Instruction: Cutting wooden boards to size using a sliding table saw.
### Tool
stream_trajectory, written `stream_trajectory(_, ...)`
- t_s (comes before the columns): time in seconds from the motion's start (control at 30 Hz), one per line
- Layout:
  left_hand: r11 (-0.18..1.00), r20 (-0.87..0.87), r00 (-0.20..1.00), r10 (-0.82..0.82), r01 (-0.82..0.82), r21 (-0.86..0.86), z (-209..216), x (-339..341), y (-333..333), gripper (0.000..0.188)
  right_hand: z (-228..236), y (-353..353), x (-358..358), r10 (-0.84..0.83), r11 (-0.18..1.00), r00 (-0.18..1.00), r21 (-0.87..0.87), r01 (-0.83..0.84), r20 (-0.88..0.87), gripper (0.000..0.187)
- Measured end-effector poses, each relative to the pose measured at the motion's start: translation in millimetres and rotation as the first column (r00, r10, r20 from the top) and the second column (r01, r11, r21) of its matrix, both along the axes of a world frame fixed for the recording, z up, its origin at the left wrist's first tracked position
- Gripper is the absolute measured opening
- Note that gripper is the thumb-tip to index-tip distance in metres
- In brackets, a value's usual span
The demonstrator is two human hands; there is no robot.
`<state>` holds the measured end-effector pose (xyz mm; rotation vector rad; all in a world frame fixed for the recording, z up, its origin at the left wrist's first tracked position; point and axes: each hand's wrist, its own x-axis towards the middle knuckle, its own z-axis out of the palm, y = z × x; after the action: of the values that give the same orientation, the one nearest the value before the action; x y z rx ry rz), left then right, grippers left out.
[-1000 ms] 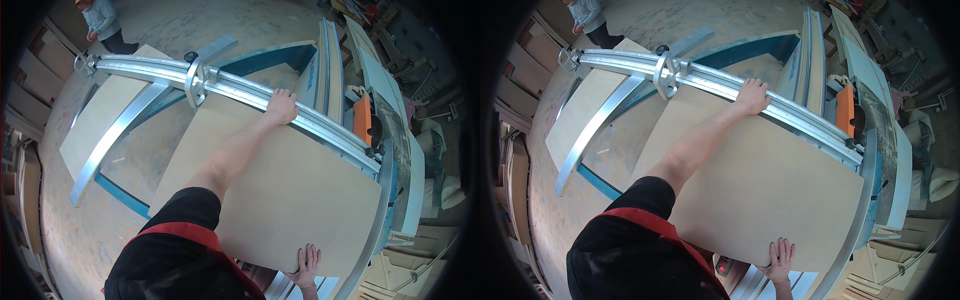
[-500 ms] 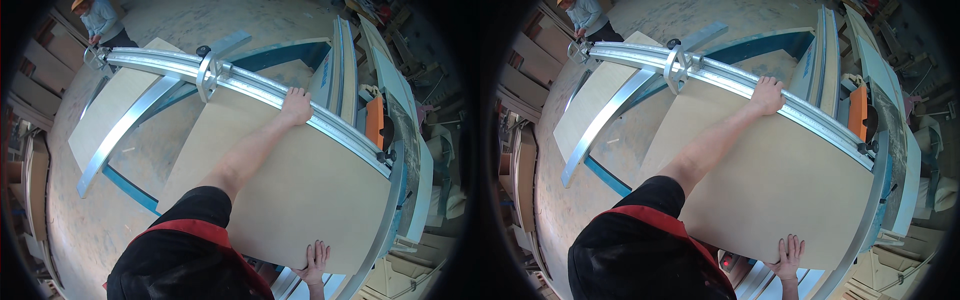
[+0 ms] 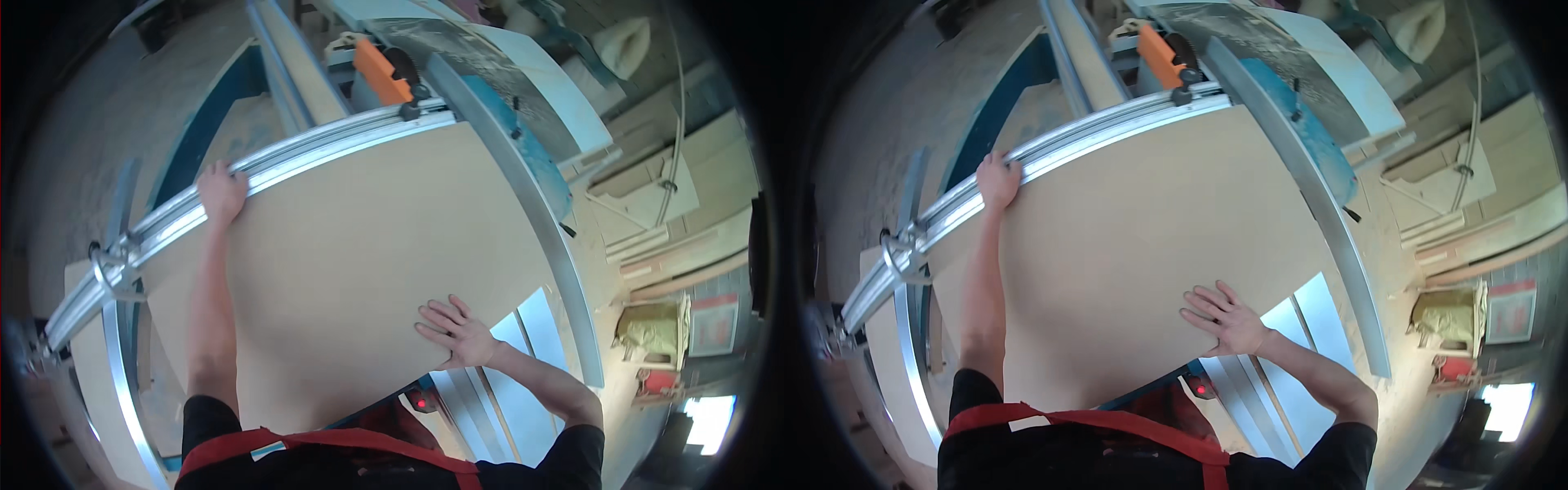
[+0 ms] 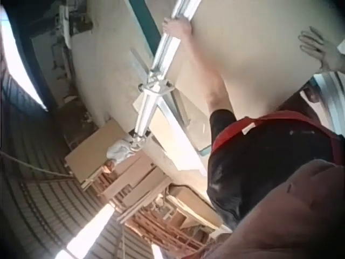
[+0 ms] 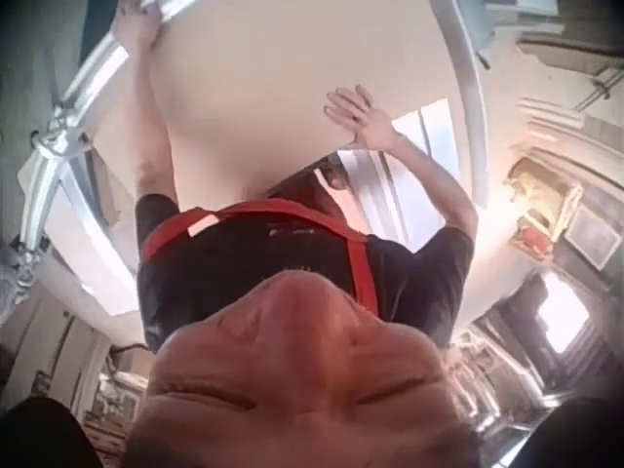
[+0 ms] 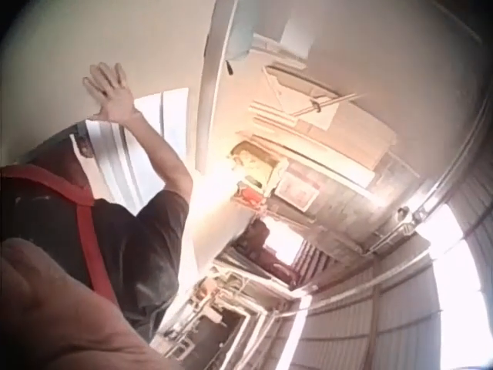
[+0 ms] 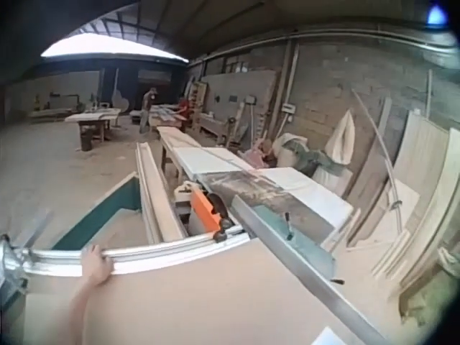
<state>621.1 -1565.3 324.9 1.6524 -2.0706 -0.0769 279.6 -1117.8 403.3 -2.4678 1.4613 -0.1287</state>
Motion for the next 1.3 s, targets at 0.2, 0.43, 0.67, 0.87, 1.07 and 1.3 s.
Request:
stream_trajectory(0.2, 0.994, 0.174, 0.983, 0.060, -0.075, 0.079, 44.1, -292.0, 91.4, 0.043, 40.1, 115.1, -209.9, -0.109, 0.993, 0.994, 0.038, 0.108, 0.001, 0.097)
stream_trajectory(0.43, 0.955, 0.051, 0.954, -0.294, 0.292, 0.047, 58.1, -649.7, 277.5, 0.051, 47.6, 233.8, -408.8, -0.095, 0.996, 0.986, 0.017, 0.093, 0.138, 0.092)
stream_trajectory(0.67, 0.994, 0.297, 0.955, 0.003, -0.036, 0.106, -57.2, -936.3, 428.4, 0.052, -75.0, 394.4, -688.7, 0.004, 1.000, 0.924, -0.020, 0.003, 0.381, 0.078)
stream_trajectory(0.87, 0.999, 0.352, 0.936, -0.024, 0.013, 0.032, -149.0, -1092.8, 480.7, 0.050, -154.4, 518.4, -1017.5, -0.579, 0.678, 0.697, -0.225, 0.700, 0.423, 0.067)
stream_trajectory(1.07, 1.000, 0.410, 0.912, -0.007, 0.009, -0.003, -138.2, -1132.0, 439.5, 0.046, -155.6, 483.5, -1107.0, -0.820, 0.474, 0.282, 0.314, 0.823, 0.498, 0.060)
stream_trajectory(1.3, 0.998, 0.382, 0.923, -0.036, 0.049, -0.026, -134.5, -1137.0, 394.1, 0.046, -162.9, 433.4, -1113.9, -0.833, 0.396, 0.210, 0.286, 0.873, 0.512, 0.051)
